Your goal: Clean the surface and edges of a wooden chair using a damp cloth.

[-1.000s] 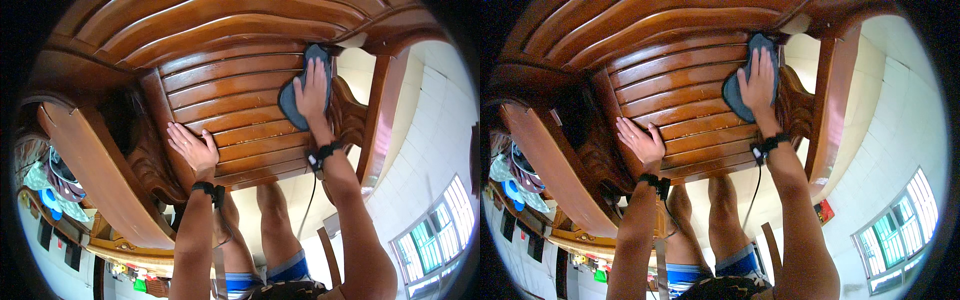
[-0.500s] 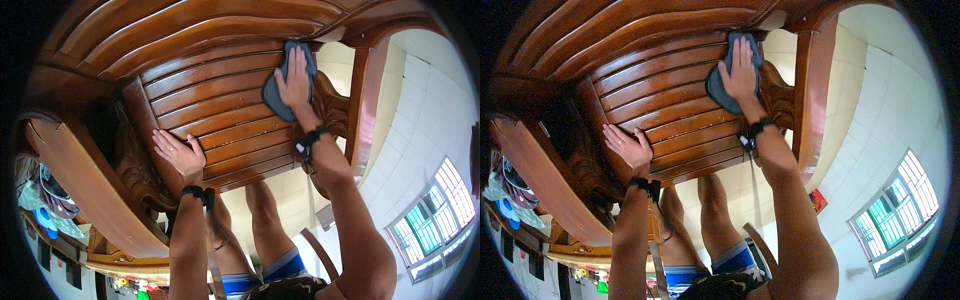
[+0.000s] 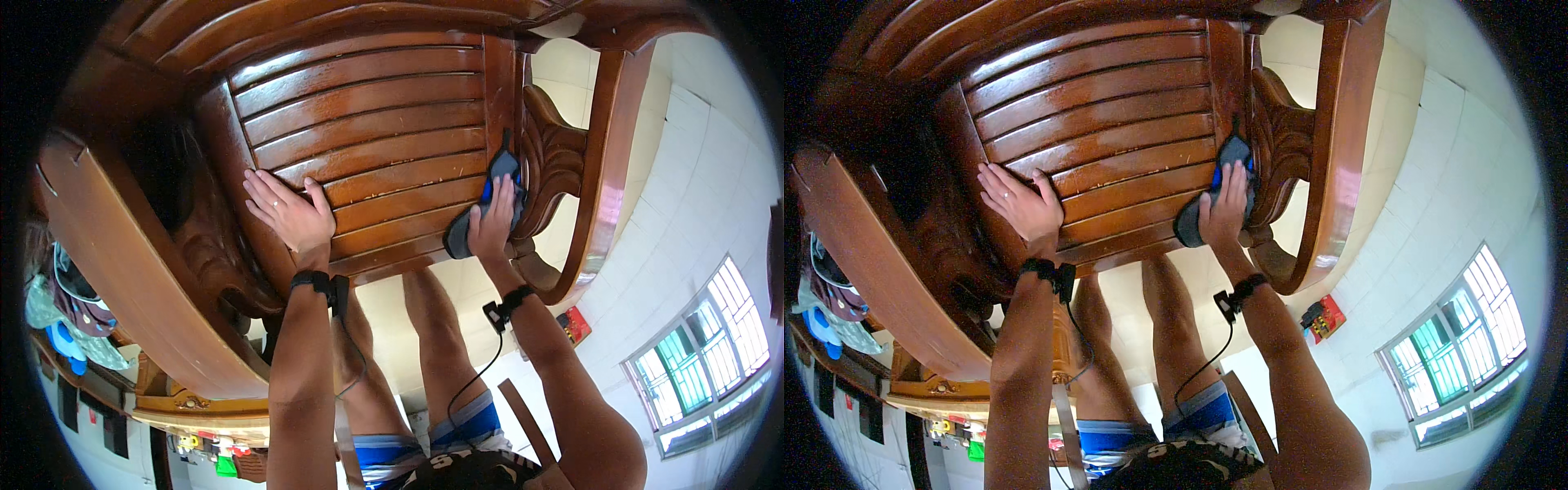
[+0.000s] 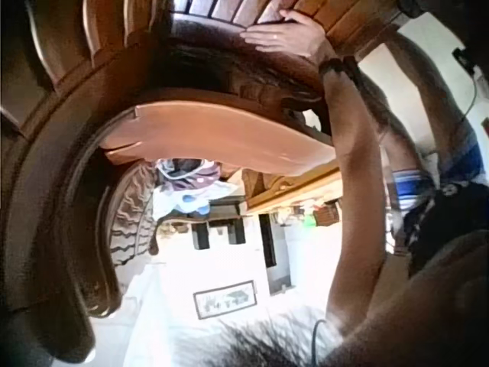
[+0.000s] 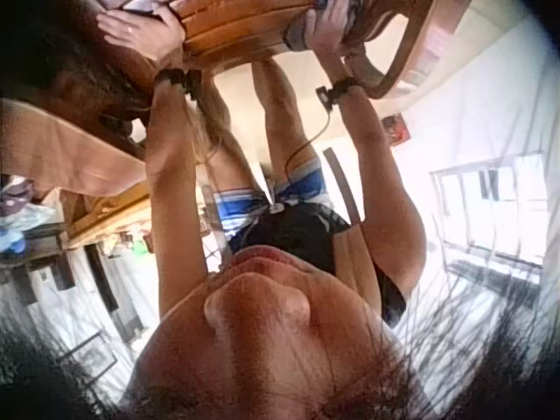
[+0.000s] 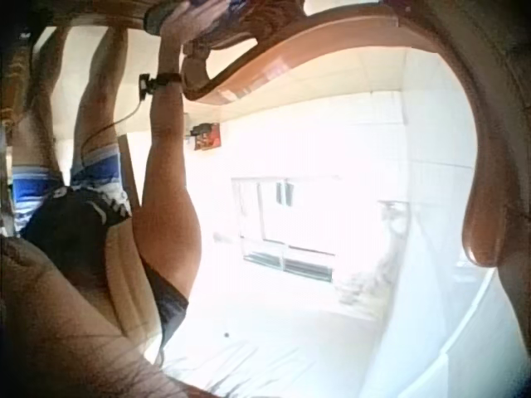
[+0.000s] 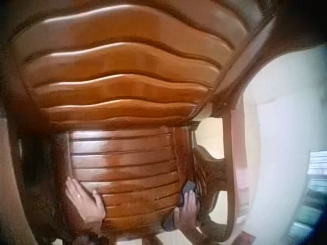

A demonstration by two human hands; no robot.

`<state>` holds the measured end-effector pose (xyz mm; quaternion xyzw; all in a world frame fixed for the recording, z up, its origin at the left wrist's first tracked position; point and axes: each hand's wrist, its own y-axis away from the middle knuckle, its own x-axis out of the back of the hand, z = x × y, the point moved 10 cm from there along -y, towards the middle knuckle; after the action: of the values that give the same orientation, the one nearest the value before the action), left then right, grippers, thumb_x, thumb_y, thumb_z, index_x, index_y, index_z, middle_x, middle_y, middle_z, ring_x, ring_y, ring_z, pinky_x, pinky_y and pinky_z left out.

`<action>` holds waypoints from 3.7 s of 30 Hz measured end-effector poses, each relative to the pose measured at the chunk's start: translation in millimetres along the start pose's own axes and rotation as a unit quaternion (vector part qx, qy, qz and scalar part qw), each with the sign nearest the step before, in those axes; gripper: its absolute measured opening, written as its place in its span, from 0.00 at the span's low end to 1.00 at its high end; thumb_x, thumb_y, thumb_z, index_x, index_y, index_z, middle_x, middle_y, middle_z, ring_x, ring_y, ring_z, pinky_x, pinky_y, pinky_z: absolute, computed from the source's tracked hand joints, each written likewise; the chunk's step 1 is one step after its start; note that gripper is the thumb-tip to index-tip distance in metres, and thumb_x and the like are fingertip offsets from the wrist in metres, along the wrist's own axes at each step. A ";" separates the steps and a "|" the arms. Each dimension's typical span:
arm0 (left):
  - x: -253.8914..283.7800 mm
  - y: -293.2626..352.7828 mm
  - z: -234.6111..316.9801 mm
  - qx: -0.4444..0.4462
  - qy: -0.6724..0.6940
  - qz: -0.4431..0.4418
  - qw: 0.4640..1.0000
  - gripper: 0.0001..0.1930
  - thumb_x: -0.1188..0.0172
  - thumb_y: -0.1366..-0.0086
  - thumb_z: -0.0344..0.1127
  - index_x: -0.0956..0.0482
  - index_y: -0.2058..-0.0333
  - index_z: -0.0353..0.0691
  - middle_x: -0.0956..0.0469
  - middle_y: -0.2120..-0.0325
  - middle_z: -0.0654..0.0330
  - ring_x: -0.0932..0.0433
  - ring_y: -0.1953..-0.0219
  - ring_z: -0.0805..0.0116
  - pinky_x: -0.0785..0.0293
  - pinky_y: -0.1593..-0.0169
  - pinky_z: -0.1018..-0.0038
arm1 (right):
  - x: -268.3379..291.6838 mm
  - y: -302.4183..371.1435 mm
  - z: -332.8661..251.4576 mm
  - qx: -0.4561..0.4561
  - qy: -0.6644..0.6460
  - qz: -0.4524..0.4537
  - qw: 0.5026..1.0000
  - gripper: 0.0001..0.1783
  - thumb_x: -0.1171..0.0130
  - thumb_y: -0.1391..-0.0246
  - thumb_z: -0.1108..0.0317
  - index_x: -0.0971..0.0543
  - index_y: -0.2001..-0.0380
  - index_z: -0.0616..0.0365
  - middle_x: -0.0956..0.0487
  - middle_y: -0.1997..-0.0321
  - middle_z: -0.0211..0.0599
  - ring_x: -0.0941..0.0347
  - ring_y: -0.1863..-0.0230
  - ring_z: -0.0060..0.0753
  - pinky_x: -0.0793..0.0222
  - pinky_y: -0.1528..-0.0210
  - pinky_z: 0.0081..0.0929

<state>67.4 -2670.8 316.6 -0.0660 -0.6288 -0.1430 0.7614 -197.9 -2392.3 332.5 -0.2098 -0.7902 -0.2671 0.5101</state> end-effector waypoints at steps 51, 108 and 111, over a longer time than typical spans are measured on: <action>45.6 121.7 -55.4 -0.061 0.094 0.126 0.986 0.23 0.43 0.33 0.41 0.28 0.45 0.33 0.31 0.39 0.45 0.35 0.37 0.43 0.41 0.33 0.48 | -11.5 13.1 -21.5 0.146 0.100 0.050 0.983 0.41 0.49 0.33 0.48 0.42 0.25 0.58 0.46 0.20 0.50 0.52 0.20 0.53 0.61 0.21 0.55; 64.3 228.8 -69.6 -0.195 0.145 0.255 0.936 0.13 0.39 0.36 0.29 0.20 0.53 0.33 0.23 0.46 0.49 0.28 0.41 0.48 0.34 0.36 0.56 | -63.9 148.7 -192.3 0.489 -0.010 0.110 0.865 0.43 0.38 0.48 0.37 0.31 0.30 0.37 0.36 0.24 0.40 0.43 0.23 0.45 0.52 0.25 0.55; 60.6 213.4 -50.2 -0.198 0.134 0.256 0.937 0.13 0.39 0.35 0.33 0.22 0.52 0.37 0.24 0.49 0.51 0.28 0.43 0.48 0.35 0.38 0.56 | -10.9 124.1 -82.6 0.375 0.028 0.135 0.916 0.46 0.36 0.50 0.34 0.31 0.30 0.38 0.36 0.24 0.41 0.44 0.23 0.48 0.51 0.25 0.55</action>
<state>188.9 -2490.2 382.6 -0.3547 -0.4419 -0.0720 0.8208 -61.3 -2350.0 376.1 -0.1002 -0.7818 0.1150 0.6046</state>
